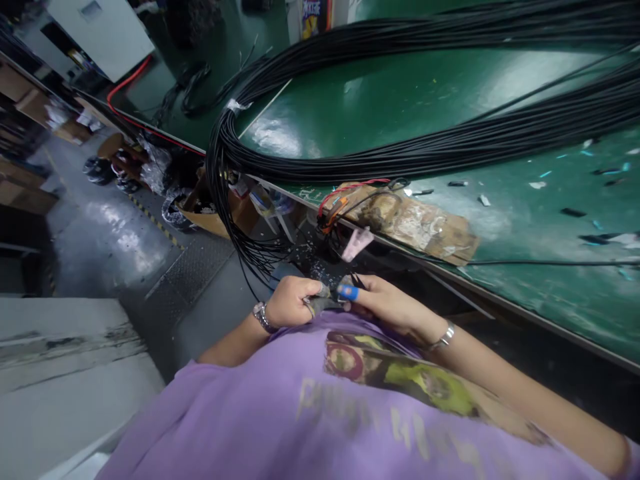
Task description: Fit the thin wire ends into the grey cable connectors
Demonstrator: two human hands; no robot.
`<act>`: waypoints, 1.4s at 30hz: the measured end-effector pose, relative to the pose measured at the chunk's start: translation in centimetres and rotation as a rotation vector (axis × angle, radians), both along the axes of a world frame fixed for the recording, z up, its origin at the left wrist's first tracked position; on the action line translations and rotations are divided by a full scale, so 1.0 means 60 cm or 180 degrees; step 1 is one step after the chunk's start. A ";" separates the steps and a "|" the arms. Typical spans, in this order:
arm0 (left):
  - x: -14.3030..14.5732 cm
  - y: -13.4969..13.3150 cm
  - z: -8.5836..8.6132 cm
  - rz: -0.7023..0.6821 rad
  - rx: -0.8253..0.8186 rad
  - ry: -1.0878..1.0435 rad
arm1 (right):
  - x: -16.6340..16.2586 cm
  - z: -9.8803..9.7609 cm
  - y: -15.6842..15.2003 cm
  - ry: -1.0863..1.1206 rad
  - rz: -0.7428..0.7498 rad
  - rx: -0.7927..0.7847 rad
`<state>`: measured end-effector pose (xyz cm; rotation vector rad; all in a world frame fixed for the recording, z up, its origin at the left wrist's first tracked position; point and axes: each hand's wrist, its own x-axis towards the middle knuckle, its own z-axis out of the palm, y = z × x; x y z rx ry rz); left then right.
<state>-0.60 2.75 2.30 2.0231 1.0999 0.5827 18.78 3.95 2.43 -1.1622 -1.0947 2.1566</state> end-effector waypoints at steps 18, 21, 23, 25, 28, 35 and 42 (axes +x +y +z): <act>0.022 -0.039 -0.006 0.0940 0.0699 0.0458 | -0.013 0.008 -0.022 -0.0177 -0.0546 0.0663; 0.024 -0.039 -0.006 0.1065 0.0526 0.0290 | -0.018 0.003 -0.026 -0.0106 -0.0657 0.0682; 0.025 -0.038 -0.008 0.1158 0.0230 0.0056 | -0.021 0.002 -0.028 -0.0091 -0.0639 0.0683; 0.027 -0.037 -0.011 0.1221 -0.0110 -0.0274 | -0.021 0.002 -0.029 -0.0050 -0.0416 0.0717; 0.028 -0.035 -0.015 0.1270 -0.0501 -0.0705 | -0.019 0.003 -0.027 -0.0057 0.0018 0.0808; 0.030 -0.033 -0.016 0.1365 -0.0582 -0.0841 | -0.014 0.000 -0.019 -0.0422 -0.0807 0.1037; 0.035 -0.035 -0.018 0.1354 -0.0719 -0.0901 | -0.022 -0.002 -0.017 -0.0454 -0.0985 0.1067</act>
